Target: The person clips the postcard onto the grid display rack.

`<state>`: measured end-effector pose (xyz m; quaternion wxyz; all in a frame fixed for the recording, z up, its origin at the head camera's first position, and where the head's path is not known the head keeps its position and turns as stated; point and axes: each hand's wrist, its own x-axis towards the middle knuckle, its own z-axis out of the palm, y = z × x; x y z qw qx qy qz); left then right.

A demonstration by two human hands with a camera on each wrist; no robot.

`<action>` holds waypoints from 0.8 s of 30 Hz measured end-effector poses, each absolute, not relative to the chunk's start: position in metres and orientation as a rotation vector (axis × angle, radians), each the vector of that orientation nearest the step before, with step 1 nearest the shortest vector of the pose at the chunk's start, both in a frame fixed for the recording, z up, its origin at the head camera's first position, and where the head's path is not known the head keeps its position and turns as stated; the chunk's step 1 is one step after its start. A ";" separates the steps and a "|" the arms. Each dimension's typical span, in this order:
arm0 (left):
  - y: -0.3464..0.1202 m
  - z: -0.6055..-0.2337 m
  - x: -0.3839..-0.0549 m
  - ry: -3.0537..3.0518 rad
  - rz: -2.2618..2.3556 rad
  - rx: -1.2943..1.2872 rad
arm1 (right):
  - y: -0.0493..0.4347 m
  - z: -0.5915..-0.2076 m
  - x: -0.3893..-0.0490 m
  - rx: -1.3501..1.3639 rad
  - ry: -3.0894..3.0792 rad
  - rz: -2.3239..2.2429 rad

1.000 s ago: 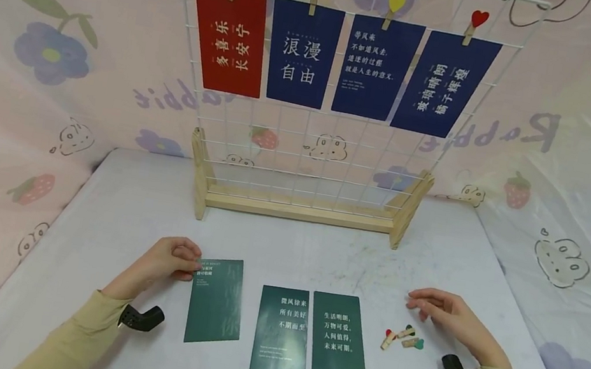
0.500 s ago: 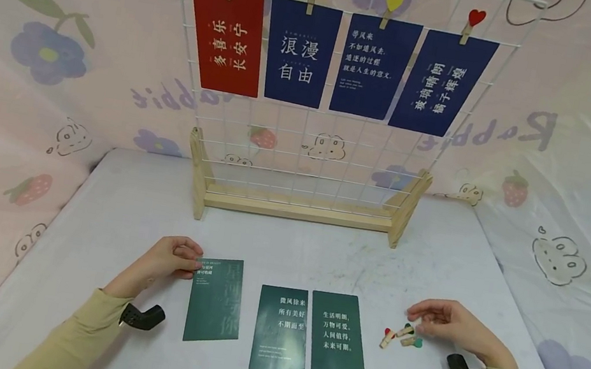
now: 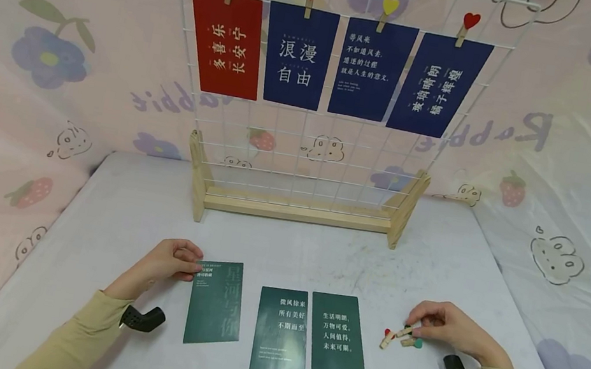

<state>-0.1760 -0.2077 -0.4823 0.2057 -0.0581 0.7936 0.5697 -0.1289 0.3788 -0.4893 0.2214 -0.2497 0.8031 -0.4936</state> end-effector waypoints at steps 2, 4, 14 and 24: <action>-0.208 -0.484 -0.176 2.213 1.589 -0.162 | 0.379 -0.490 -0.129 -0.718 2.215 -1.373; -0.208 -0.485 -0.177 2.210 1.595 -0.158 | 0.379 -0.490 -0.129 -0.733 2.216 -1.376; -0.209 -0.484 -0.177 2.209 1.593 -0.166 | 0.376 -0.489 -0.130 -0.685 2.280 -1.324; -0.208 -0.484 -0.176 2.217 1.588 -0.163 | 0.374 -0.486 -0.131 -0.431 2.420 -1.205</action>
